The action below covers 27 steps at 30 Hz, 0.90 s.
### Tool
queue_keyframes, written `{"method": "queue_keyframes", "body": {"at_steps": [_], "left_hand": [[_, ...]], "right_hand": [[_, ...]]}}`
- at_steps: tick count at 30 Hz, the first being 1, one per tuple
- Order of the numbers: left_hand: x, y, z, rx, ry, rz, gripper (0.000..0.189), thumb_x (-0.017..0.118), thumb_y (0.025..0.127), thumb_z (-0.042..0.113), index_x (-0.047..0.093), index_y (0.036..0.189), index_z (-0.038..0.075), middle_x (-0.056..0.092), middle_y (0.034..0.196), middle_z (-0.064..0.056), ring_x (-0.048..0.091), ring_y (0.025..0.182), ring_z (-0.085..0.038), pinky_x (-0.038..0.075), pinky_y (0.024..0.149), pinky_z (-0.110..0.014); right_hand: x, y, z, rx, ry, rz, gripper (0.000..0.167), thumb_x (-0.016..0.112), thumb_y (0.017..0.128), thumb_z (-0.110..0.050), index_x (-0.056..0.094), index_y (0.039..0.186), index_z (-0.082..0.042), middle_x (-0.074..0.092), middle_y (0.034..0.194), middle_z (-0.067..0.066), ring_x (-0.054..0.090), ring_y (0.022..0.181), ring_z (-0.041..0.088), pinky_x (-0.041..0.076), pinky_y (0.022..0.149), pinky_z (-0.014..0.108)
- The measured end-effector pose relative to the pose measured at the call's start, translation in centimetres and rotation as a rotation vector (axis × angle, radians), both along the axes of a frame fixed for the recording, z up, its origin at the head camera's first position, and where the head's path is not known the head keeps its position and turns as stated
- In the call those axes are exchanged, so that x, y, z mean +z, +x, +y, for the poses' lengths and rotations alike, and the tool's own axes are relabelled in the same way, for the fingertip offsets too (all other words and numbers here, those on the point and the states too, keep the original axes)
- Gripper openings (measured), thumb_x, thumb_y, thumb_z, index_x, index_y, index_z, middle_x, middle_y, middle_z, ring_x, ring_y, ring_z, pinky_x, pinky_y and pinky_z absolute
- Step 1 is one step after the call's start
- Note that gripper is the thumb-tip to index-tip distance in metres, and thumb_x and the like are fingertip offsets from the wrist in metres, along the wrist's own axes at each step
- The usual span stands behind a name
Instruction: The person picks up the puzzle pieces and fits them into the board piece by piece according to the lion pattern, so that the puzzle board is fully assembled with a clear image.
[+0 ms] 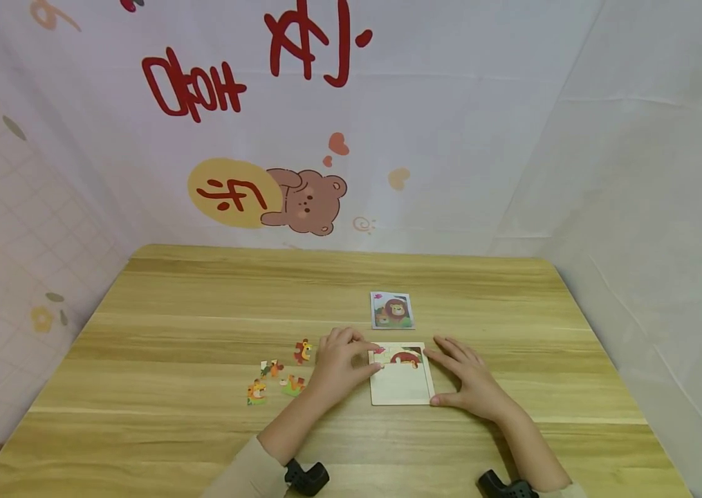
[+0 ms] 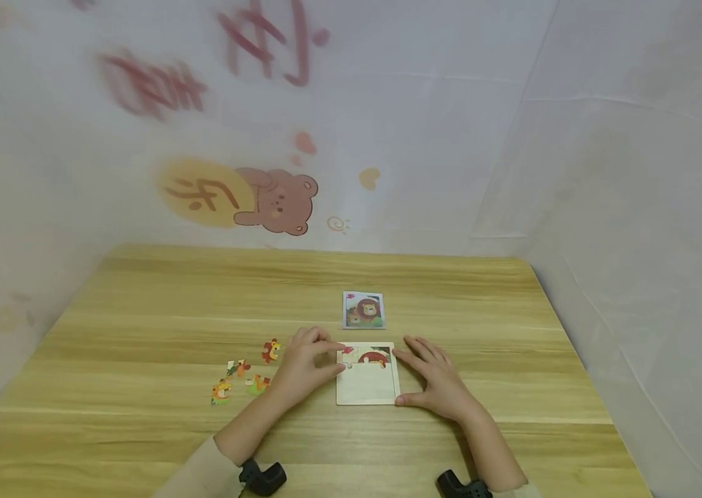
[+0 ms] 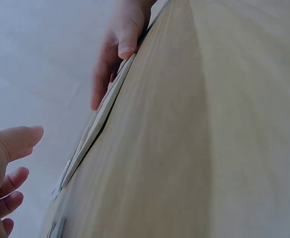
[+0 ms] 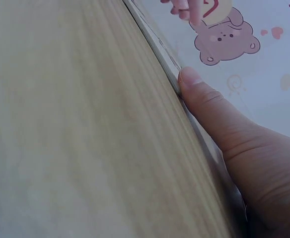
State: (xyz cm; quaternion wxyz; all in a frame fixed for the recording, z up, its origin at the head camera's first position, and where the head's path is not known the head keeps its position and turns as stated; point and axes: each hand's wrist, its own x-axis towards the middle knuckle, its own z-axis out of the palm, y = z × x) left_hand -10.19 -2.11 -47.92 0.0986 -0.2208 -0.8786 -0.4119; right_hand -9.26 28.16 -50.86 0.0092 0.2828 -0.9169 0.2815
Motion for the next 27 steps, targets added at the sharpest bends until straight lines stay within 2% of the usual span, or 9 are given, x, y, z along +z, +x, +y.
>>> {"method": "queue_keyframes", "body": {"at_steps": [9, 14, 19, 27], "left_hand": [[0.4, 0.9, -3.9, 0.015, 0.006, 0.018, 0.033, 0.085, 0.073, 0.022, 0.076, 0.104, 0.016, 0.056, 0.099, 0.007, 0.045, 0.096, -0.016, 0.029, 0.084, -0.045], [0.2, 1.3, -6.1, 0.040, -0.006, 0.014, 0.034, 0.086, 0.071, 0.022, 0.076, 0.104, 0.016, 0.056, 0.101, 0.008, 0.046, 0.097, -0.015, 0.031, 0.085, -0.045], [0.1, 1.7, -8.5, 0.059, -0.008, 0.041, 0.038, 0.088, 0.067, 0.021, 0.076, 0.103, 0.016, 0.057, 0.101, 0.009, 0.047, 0.099, -0.015, 0.029, 0.081, -0.043], [-0.4, 1.9, -12.0, 0.020, -0.014, 0.046, 0.042, 0.088, 0.066, 0.022, 0.075, 0.106, 0.017, 0.058, 0.102, 0.011, 0.048, 0.103, -0.017, 0.026, 0.083, -0.044]], "right_hand": [[0.0, 0.0, 0.2, -0.011, 0.007, -0.022, 0.088, 0.077, 0.068, -0.057, 0.047, 0.143, -0.021, 0.031, 0.152, 0.013, 0.019, 0.138, 0.039, 0.011, 0.099, 0.067], [-0.1, 0.0, 0.2, -0.021, 0.011, -0.042, 0.089, 0.076, 0.068, -0.060, 0.047, 0.143, -0.023, 0.029, 0.153, 0.011, 0.018, 0.139, 0.037, 0.010, 0.100, 0.067], [-0.1, 0.0, 0.1, -0.020, 0.021, -0.048, 0.089, 0.074, 0.068, -0.062, 0.046, 0.144, -0.024, 0.028, 0.153, 0.009, 0.017, 0.140, 0.036, 0.009, 0.101, 0.065], [0.1, 0.0, 0.0, -0.022, 0.014, -0.041, 0.090, 0.076, 0.067, -0.060, 0.048, 0.143, -0.021, 0.030, 0.153, 0.010, 0.019, 0.139, 0.037, 0.010, 0.101, 0.065]]}}
